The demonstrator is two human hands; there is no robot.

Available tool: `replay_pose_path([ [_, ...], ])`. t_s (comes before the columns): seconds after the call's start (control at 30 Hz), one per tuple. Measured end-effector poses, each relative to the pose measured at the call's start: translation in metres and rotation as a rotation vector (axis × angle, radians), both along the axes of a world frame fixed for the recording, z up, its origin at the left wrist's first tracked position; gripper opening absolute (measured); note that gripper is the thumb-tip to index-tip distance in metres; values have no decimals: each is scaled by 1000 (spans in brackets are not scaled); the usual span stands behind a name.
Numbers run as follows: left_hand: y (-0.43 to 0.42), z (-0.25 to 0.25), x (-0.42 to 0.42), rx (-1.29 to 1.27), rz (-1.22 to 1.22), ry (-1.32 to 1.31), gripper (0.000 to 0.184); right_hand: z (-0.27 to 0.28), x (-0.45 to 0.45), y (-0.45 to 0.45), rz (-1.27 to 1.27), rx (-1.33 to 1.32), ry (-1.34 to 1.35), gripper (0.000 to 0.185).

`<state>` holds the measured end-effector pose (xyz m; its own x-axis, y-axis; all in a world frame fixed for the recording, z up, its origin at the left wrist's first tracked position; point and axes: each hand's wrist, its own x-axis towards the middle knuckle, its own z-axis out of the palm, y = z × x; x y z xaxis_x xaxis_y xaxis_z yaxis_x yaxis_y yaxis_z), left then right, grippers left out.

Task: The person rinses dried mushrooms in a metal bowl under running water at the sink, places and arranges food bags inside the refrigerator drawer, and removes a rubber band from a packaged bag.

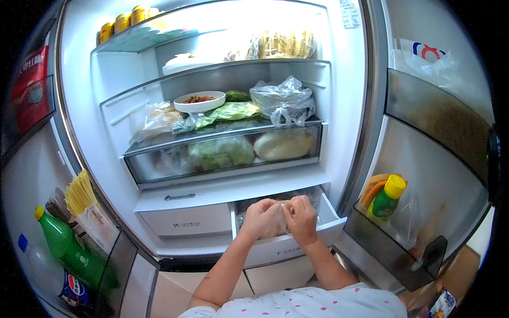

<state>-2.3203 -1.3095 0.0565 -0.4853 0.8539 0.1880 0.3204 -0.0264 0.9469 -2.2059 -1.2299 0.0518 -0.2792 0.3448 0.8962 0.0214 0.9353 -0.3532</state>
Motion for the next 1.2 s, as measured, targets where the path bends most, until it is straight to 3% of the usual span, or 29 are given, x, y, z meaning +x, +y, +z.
replay_pose_path([
  [0.07, 5, -3, 1, 165, -69, -207, 20, -1, 1, 1, -25, 76, 46, 18],
  [0.17, 2, 6, 0, 61, -66, -331, 19, 1, 3, -1, -33, 89, 45, 18],
  [0.3, 10, -5, -5, 195, -76, -345, 16, 2, 3, -1, -14, 82, 34, 17],
  [0.37, 14, -6, -4, 245, 191, 219, 13, 1, 3, -2, 16, 41, -13, 16],
  [0.4, 15, -6, -5, 246, 190, 215, 13, -1, 4, -3, 14, 41, -17, 16],
  [0.47, 19, -7, -7, 301, 381, 560, 9, -7, 4, -5, -26, 36, -113, 13],
  [0.57, 20, -12, -7, 271, 430, 710, 10, -13, 10, -8, -29, -20, -178, 12],
  [0.7, 10, -5, -4, 277, 483, 688, 6, -7, 13, -10, 39, 12, -151, 12],
  [0.77, -3, 4, 0, 362, 415, 587, 8, 3, 19, -16, 106, 227, -224, 17],
  [0.8, -10, 6, 1, 180, 273, 553, 15, -2, 18, -14, 100, 221, -227, 17],
  [0.83, -15, 14, 9, 176, 267, 550, 15, -11, 14, -9, 63, 169, -310, 19],
  [0.9, -24, 32, 24, -237, 38, 645, 21, -25, 4, 7, 27, 119, -397, 21],
  [1.0, -13, 14, 15, -251, -68, 700, 29, -19, -13, 34, -160, -67, -970, 35],
  [1.1, -4, -8, 0, -195, -122, 753, 33, -29, -33, 56, -146, -146, -1001, 28],
  [1.17, -3, -5, -3, -352, -134, 743, 34, -26, -34, 45, -163, -163, -1032, 26],
  [1.2, -5, -6, -5, -353, -131, 742, 34, -33, -32, 41, -203, -27, -841, 26],
])
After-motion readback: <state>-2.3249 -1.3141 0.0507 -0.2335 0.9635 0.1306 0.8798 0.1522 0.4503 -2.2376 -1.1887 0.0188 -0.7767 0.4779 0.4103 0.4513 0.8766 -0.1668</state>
